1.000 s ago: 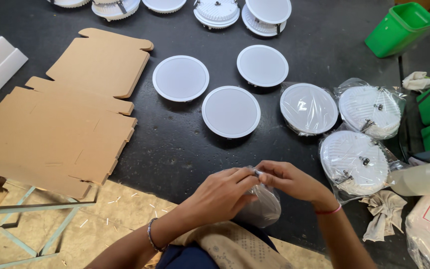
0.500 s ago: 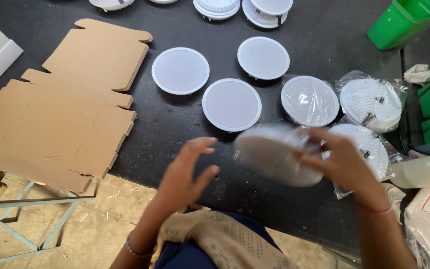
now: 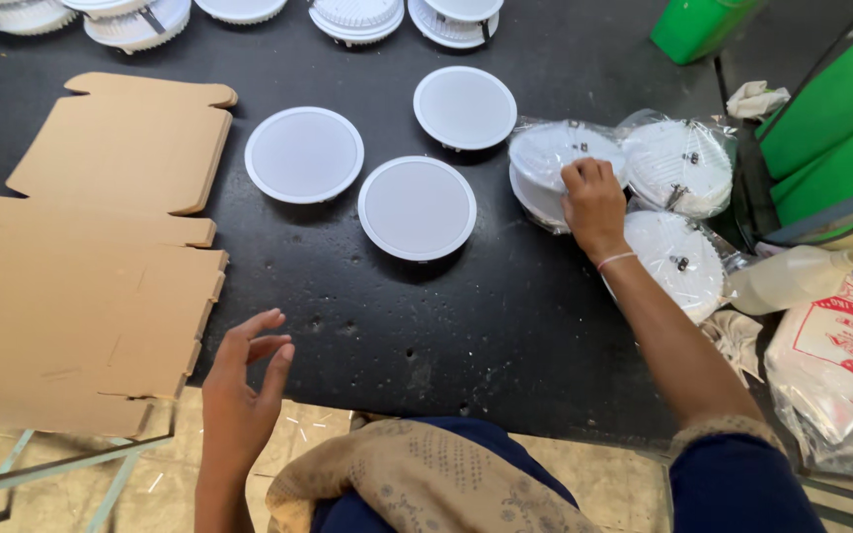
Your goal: The person wipes the white face of round LED panel lights with a cloth, then slides each cleaned panel into a clear plastic bag and sets the bagged panels on the work table. They repeat the wipe-and-bag cycle for several panels, occasionally reaching for a fresh plastic bag from a packaged stack.
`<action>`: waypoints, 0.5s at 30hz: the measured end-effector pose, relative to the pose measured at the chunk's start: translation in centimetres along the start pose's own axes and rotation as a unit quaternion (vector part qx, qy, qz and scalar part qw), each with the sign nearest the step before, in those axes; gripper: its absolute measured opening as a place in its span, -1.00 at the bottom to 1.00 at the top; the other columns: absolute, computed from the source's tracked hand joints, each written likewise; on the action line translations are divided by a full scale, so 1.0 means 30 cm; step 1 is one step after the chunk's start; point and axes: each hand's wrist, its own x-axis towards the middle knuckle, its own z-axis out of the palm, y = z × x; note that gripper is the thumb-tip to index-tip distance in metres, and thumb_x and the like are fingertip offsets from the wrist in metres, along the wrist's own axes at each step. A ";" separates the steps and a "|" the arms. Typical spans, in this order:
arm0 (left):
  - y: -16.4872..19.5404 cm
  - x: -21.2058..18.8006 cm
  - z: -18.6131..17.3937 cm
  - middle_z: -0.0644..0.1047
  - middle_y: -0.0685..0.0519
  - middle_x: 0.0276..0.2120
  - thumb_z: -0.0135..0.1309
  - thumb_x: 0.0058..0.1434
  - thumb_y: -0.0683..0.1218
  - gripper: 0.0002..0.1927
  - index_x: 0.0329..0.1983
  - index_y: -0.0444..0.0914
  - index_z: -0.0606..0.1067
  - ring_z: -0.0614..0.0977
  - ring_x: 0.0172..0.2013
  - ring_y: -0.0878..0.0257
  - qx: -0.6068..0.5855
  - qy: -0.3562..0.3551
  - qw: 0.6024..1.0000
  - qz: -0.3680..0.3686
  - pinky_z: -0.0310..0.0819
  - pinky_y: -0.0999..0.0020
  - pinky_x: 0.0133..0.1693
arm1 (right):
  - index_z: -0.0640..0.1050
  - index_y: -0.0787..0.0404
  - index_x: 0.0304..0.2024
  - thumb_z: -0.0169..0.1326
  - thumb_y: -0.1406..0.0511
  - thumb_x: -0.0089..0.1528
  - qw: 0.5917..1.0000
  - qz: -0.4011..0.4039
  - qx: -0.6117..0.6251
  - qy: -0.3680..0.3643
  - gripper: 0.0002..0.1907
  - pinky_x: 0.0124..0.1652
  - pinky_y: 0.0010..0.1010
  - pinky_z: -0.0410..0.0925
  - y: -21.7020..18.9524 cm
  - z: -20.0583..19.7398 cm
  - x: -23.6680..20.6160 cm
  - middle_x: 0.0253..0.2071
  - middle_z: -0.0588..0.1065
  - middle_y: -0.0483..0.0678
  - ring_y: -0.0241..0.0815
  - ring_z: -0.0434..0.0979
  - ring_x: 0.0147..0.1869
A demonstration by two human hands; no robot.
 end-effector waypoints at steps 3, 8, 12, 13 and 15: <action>-0.016 0.004 -0.013 0.62 0.05 0.00 0.14 0.26 -0.18 -0.66 0.12 -0.22 0.47 0.71 -0.11 0.28 0.000 0.004 1.000 -0.023 0.42 0.41 -0.39 | 0.44 0.16 -0.07 0.26 0.46 0.05 1.000 0.007 -0.004 0.003 -0.58 0.06 -0.15 0.37 0.001 0.027 -0.048 -0.03 0.44 0.00 0.09 0.43 0.14; -0.041 0.022 0.000 0.63 0.04 -0.02 0.14 0.27 -0.18 -0.66 0.12 -0.21 0.49 0.70 -0.11 0.26 0.004 -0.021 0.999 -0.027 0.48 0.37 -0.27 | 0.45 0.20 0.00 0.23 0.45 0.04 0.994 0.065 -0.027 -0.089 -0.53 0.12 -0.13 0.33 -0.021 0.027 -0.118 0.02 0.43 0.05 0.11 0.42 0.16; -0.029 0.052 0.039 0.63 0.00 -0.04 0.14 0.26 -0.17 -0.67 0.10 -0.22 0.50 0.72 -0.12 0.21 0.006 -0.050 0.999 0.014 0.56 0.32 -0.11 | 0.46 0.20 0.15 0.26 0.34 0.04 0.990 0.082 0.023 -0.111 -0.40 0.24 -0.05 0.25 -0.042 -0.023 -0.133 0.14 0.42 0.10 0.16 0.38 0.24; -0.022 0.059 0.049 0.63 -0.01 -0.04 0.14 0.26 -0.17 -0.68 0.09 -0.22 0.51 0.72 -0.12 0.20 0.006 -0.059 0.998 0.024 0.57 0.31 -0.09 | 0.45 0.22 0.19 0.27 0.31 0.00 0.989 0.084 0.021 -0.118 -0.33 0.23 -0.03 0.22 -0.054 -0.041 -0.141 0.19 0.40 0.15 0.20 0.36 0.27; -0.003 0.073 0.074 0.63 0.00 -0.05 0.14 0.24 -0.17 -0.67 0.09 -0.21 0.51 0.72 -0.14 0.19 -0.005 -0.088 0.996 0.029 0.57 0.31 -0.12 | 0.42 0.25 0.25 0.28 0.28 0.01 0.985 0.110 0.048 -0.121 -0.26 0.26 -0.02 0.19 -0.091 -0.071 -0.161 0.26 0.37 0.20 0.23 0.32 0.33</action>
